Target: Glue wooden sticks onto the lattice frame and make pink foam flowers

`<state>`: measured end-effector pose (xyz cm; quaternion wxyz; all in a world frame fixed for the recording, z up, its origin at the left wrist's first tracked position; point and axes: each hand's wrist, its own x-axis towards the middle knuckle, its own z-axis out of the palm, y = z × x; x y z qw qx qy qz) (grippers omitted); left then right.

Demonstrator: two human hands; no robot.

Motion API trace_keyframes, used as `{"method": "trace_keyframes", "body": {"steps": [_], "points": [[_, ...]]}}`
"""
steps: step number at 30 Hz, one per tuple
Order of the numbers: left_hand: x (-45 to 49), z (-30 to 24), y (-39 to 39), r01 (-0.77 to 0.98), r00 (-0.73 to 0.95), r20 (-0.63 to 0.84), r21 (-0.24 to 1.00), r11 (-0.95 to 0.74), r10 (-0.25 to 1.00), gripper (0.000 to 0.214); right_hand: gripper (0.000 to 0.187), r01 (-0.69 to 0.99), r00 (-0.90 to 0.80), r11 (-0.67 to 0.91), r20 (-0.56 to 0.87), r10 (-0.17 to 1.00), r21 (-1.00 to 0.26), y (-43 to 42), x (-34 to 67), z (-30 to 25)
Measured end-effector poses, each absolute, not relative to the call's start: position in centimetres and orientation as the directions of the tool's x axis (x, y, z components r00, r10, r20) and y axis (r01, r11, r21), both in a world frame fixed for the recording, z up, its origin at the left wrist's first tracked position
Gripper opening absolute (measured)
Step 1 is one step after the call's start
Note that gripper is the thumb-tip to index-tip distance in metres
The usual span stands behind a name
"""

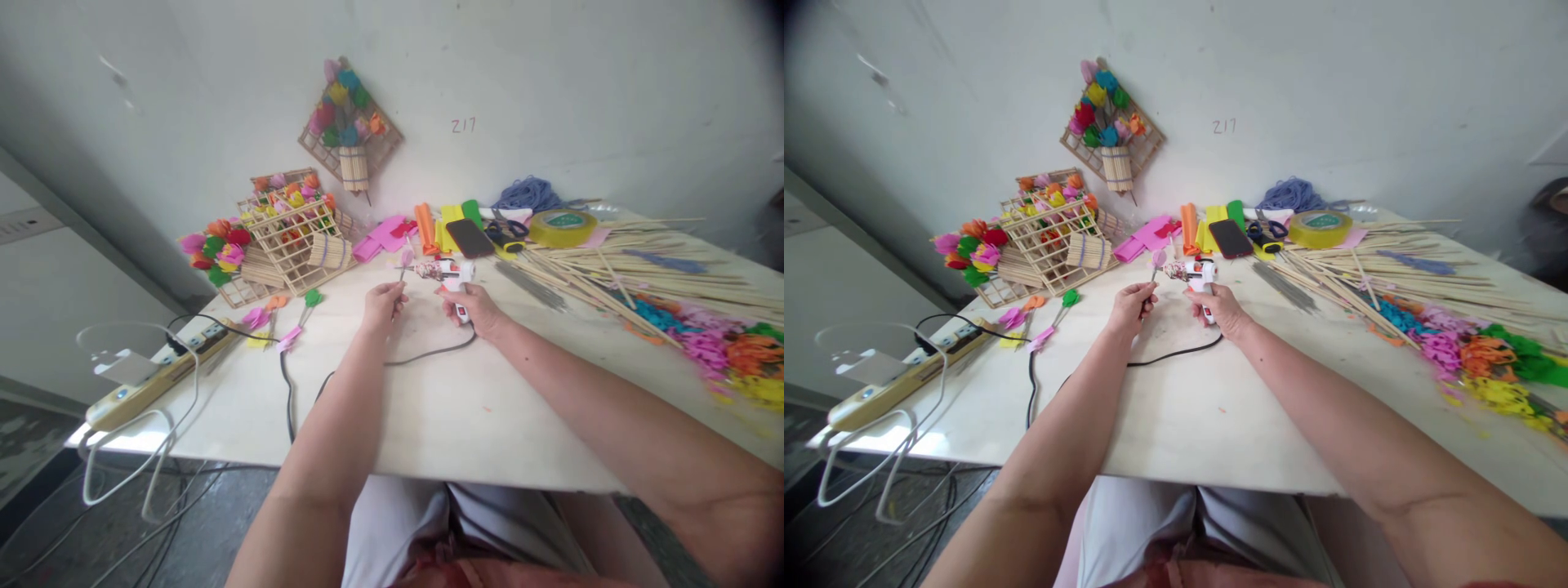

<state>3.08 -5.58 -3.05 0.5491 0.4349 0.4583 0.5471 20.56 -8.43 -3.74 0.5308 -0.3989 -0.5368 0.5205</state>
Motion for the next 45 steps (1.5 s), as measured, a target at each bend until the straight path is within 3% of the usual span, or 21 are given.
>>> {"method": "trace_keyframes", "body": {"steps": [25,45], "points": [[3.34,-2.98,-5.74,-0.186,-0.006,-0.029,0.982,0.027,1.000,0.022,0.026,-0.081,-0.153,0.130,0.141,0.978,-0.988,-8.55,20.47,-3.52],[3.09,-2.52,-6.00,-0.278,0.036,-0.041,0.959,0.049,0.999,0.019,0.023,-0.121,-0.122,0.140,0.155,0.980,-0.983,-8.52,20.55,-3.60]]}}
